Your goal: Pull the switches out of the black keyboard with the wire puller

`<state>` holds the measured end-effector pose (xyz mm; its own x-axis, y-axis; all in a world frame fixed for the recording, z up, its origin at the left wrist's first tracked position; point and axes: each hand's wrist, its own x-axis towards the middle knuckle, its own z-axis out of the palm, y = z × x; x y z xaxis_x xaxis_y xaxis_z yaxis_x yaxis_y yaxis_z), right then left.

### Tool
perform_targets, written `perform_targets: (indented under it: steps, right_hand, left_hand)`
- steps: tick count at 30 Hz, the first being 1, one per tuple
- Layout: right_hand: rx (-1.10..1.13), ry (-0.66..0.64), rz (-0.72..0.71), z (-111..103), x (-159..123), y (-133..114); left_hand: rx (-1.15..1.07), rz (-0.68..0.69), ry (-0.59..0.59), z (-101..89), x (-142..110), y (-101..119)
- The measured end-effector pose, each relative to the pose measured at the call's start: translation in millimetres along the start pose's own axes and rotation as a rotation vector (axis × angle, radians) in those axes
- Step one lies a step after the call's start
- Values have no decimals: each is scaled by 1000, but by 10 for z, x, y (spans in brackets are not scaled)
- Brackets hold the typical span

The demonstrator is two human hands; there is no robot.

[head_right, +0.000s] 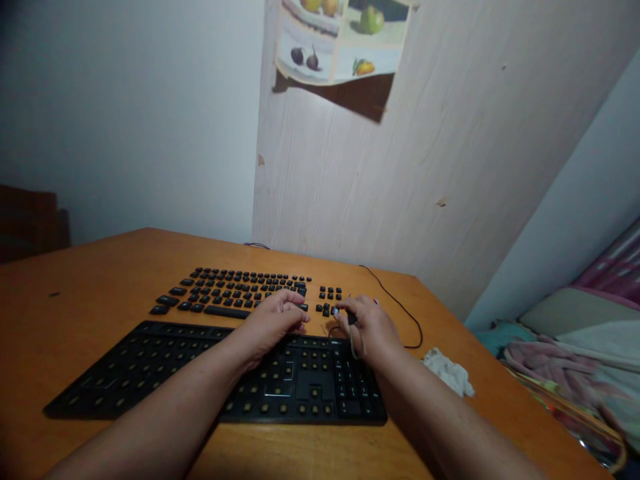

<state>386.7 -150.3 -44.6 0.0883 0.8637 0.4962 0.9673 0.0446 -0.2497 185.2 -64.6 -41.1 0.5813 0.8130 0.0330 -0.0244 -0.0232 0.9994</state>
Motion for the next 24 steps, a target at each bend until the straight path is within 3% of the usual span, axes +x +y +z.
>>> perform_targets:
  steps: [5,11,18,24]
  right_hand:
    - [-34,-119,82,199,199,338]
    - [-47,-201,138,379,270,362]
    - [-3,-228,149,418,281,359]
    - [55,-158,166,311,287,462]
  left_hand:
    - [-25,14,79,-49,14,62]
    - [-11,0,83,-59,21,53]
    - [6,-2,89,-48,25,53]
    - [12,7,86,-54,25,40]
